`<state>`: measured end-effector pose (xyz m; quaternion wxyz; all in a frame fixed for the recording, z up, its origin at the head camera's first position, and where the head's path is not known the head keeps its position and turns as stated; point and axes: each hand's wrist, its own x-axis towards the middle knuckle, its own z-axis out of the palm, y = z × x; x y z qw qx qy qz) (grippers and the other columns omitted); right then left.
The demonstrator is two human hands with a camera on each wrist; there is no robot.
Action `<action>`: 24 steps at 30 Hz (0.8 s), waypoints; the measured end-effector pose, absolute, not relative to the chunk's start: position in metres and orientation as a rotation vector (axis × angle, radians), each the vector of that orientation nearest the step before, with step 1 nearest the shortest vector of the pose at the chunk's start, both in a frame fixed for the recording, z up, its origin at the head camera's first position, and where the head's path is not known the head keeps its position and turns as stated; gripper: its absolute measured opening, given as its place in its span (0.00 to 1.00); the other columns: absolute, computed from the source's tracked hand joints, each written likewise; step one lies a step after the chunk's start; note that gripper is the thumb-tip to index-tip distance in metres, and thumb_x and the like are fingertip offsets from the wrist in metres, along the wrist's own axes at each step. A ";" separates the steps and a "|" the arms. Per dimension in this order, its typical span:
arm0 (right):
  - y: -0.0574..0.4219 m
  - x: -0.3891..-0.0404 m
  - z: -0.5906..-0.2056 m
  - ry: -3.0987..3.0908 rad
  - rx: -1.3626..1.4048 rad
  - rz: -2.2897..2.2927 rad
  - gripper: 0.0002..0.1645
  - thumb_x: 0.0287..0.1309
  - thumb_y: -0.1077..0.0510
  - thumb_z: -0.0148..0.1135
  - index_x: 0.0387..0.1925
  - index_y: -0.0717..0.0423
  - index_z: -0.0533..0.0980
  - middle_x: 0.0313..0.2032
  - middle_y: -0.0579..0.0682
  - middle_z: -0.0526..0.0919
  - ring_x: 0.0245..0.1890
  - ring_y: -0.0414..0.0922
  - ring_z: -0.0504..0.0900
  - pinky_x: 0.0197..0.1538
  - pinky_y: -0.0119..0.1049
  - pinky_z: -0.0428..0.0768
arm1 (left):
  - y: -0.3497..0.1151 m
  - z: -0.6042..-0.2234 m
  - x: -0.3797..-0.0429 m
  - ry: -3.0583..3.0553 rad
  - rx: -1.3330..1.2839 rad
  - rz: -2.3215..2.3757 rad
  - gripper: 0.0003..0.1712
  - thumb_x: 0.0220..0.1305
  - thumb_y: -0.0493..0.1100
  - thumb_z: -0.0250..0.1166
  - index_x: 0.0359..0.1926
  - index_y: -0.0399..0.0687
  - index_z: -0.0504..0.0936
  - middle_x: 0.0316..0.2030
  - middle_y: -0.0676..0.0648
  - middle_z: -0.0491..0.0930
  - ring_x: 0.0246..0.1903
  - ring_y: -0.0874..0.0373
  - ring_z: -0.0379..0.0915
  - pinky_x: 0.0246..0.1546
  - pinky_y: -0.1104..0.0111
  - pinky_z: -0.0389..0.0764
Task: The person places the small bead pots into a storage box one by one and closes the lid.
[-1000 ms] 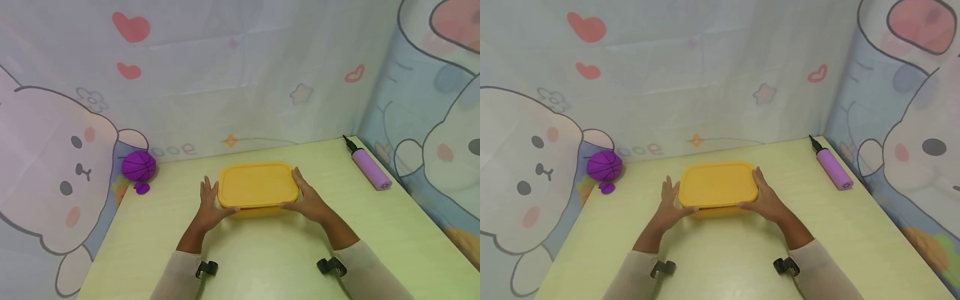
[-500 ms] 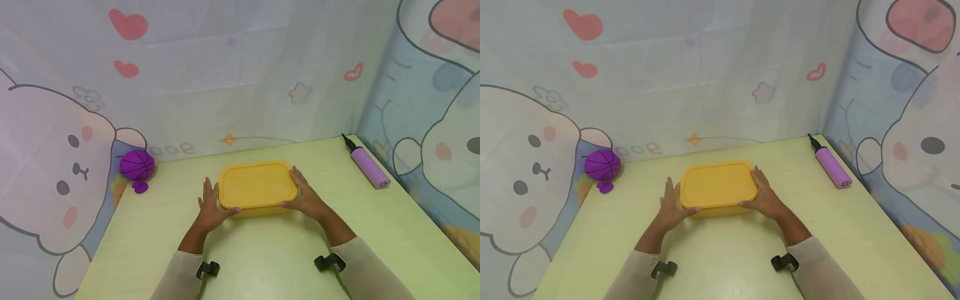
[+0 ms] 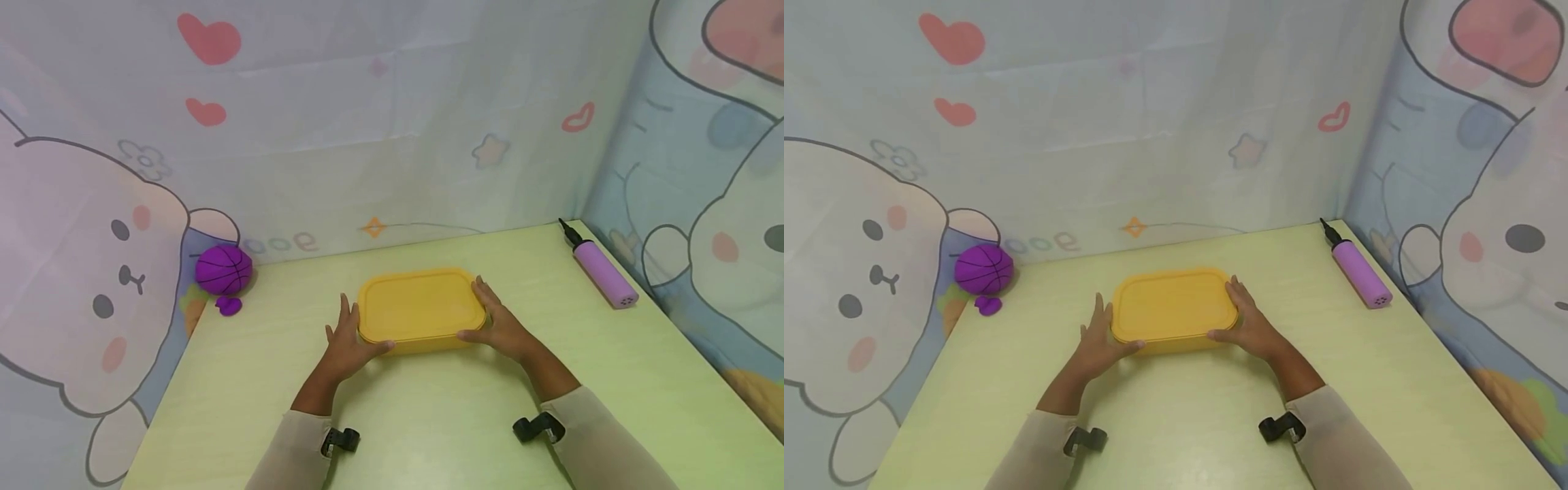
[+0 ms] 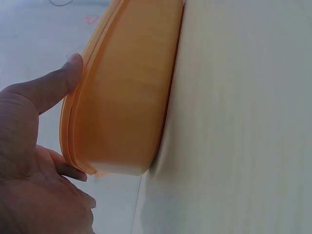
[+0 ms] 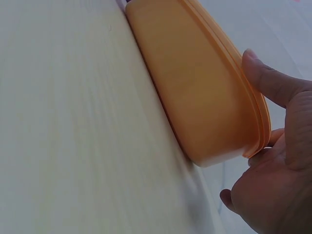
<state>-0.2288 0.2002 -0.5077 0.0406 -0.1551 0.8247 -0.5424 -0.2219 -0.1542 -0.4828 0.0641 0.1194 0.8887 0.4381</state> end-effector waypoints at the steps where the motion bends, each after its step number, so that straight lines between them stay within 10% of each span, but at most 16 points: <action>1: 0.200 -0.229 -0.508 2.524 -0.470 -1.659 0.74 0.61 0.46 0.83 0.90 0.56 0.40 0.90 0.56 0.29 0.90 0.63 0.27 0.85 0.74 0.36 | -0.154 -0.483 -0.222 2.685 0.359 1.316 0.74 0.65 0.64 0.78 0.88 0.34 0.39 0.88 0.42 0.17 0.88 0.30 0.24 0.79 0.27 0.16; 24: 0.211 -0.233 -0.520 2.545 -0.490 -1.594 0.75 0.60 0.45 0.83 0.90 0.53 0.41 0.90 0.54 0.31 0.90 0.63 0.30 0.84 0.76 0.38 | -0.149 -0.488 -0.226 2.716 0.335 1.221 0.71 0.70 0.70 0.70 0.87 0.31 0.41 0.89 0.36 0.25 0.87 0.30 0.37 0.79 0.23 0.22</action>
